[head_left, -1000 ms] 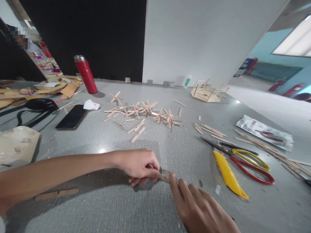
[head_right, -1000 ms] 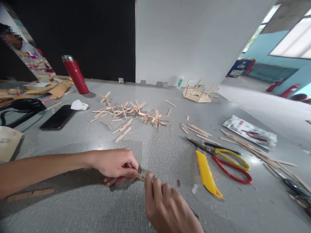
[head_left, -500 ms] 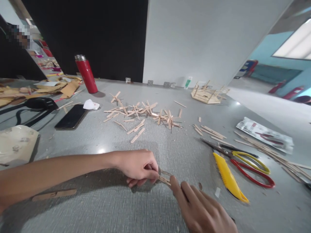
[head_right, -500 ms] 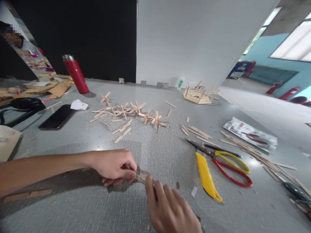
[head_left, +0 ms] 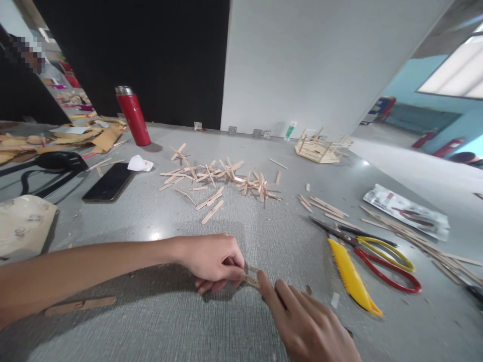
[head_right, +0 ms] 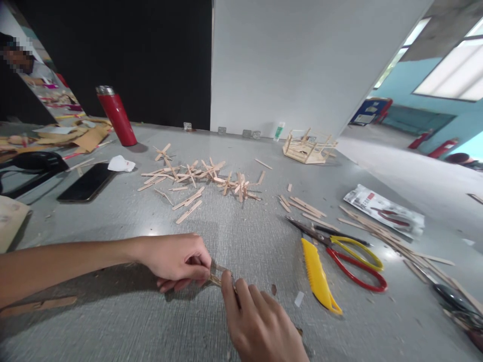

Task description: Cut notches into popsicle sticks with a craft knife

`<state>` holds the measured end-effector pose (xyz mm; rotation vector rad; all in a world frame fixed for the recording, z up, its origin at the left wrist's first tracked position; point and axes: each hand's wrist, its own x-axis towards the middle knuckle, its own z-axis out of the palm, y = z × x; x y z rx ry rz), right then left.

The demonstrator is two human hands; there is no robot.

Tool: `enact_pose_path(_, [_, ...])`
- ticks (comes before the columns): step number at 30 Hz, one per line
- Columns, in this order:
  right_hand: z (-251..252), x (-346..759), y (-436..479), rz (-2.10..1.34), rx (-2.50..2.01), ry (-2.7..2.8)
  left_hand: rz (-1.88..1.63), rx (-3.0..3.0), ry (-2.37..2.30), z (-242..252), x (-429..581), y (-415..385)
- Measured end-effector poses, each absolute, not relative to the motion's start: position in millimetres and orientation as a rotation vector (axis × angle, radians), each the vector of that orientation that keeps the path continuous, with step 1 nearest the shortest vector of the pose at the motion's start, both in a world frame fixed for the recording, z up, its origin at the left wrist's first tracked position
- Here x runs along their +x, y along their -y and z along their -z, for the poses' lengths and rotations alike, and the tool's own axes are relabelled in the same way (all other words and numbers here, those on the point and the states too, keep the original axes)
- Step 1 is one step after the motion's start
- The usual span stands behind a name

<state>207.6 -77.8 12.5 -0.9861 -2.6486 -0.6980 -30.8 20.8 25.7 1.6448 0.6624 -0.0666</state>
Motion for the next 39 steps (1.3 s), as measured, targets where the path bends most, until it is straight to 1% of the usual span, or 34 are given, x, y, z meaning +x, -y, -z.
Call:
enact_pose_path(24, [-9.2, 212.7, 77.7, 0.650, -0.997, 2.654, 0.066, 1.640, -0.651, -25.3, -29.6, -21.0])
enact_pose_path(36, [-8.6, 214.2, 78.5, 0.699, -0.970, 2.740, 0.064, 1.672, -0.667, -27.0, -29.5, -20.8])
enact_pose_path(39, [-11.2, 211.5, 80.8, 0.781, -0.966, 2.748, 0.055, 1.669, -0.645, -27.1, -30.4, -21.0])
